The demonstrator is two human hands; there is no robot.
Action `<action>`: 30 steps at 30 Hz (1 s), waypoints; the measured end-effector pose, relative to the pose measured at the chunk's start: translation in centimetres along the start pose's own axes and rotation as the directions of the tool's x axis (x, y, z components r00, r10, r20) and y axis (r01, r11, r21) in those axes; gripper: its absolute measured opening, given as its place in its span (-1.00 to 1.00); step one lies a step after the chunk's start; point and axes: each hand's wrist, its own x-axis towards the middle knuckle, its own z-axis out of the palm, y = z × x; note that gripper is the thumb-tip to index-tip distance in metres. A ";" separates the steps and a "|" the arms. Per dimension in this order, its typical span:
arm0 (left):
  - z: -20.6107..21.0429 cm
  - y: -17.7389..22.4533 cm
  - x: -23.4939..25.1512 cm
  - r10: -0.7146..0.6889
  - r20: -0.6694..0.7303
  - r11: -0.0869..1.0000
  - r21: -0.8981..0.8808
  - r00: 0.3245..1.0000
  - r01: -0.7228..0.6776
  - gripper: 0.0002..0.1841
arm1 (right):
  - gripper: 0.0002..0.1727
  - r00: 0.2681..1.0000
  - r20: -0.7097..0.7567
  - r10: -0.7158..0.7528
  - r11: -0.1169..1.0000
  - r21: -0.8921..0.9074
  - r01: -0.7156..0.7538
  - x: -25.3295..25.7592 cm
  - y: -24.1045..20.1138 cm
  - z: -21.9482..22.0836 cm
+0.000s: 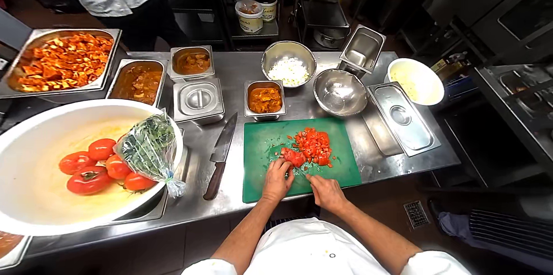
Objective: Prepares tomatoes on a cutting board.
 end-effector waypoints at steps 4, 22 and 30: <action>-1.3 0.3 1.1 -0.052 0.189 0.998 0.049 0.981 0.043 -0.67 | -0.59 0.996 -0.017 0.090 0.996 0.007 -0.090 0.1 0.1 0.1; -3.3 -0.9 2.4 0.080 0.346 0.988 0.098 0.935 -0.120 -0.60 | -0.58 0.996 -0.046 0.080 0.990 0.124 -0.074 -5.2 1.4 -0.3; -4.7 0.8 2.8 -0.091 0.501 0.971 0.235 0.861 -0.034 -0.66 | -0.59 0.964 -0.149 0.220 0.952 0.250 -0.179 -5.1 0.6 1.7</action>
